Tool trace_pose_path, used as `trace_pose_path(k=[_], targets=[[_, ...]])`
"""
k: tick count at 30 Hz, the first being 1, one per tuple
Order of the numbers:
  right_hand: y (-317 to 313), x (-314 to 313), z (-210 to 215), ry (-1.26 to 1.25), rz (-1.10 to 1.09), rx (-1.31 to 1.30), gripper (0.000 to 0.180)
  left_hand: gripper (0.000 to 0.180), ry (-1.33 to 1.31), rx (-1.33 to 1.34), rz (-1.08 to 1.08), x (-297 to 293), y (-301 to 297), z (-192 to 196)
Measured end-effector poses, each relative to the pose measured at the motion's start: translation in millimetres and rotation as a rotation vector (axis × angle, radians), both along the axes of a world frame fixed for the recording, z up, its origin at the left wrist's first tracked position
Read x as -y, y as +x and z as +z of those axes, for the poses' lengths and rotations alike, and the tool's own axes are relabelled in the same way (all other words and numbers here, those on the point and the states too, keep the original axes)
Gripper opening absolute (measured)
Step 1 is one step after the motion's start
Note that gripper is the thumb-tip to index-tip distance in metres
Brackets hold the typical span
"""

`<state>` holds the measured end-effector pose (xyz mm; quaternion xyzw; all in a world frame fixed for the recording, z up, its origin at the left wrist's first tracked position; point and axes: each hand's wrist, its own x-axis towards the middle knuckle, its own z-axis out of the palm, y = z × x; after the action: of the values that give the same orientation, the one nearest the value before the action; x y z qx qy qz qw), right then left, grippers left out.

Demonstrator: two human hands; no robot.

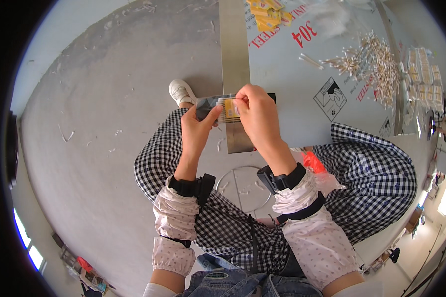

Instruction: The recorder is sorting, counting, and arranging cotton swabs into plastic bags for packaging.

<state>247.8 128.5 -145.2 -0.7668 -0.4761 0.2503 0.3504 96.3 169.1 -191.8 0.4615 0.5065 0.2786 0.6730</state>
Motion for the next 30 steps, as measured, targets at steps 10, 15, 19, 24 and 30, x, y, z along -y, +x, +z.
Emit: trace_pose_path(k=[10,15,19,24,30], targets=[[-11,10,-7,0.124,-0.022,0.053,0.016,0.025,0.005,-0.015,0.016,-1,-4,2],[-2,21,-20,0.358,-0.280,-0.366,0.033,0.031,-0.027,-0.056,0.022,-2,-3,0],[-10,24,-30,0.459,-0.339,-0.587,0.055,0.033,-0.023,-0.010,0.107,0,3,-4],[-29,17,-28,0.474,-0.339,-0.668,0.056,0.033,-0.041,0.020,0.141,4,6,-3],[-28,18,-29,0.478,-0.337,-0.651,0.056,0.028,-0.055,-0.005,0.118,4,6,-2]])
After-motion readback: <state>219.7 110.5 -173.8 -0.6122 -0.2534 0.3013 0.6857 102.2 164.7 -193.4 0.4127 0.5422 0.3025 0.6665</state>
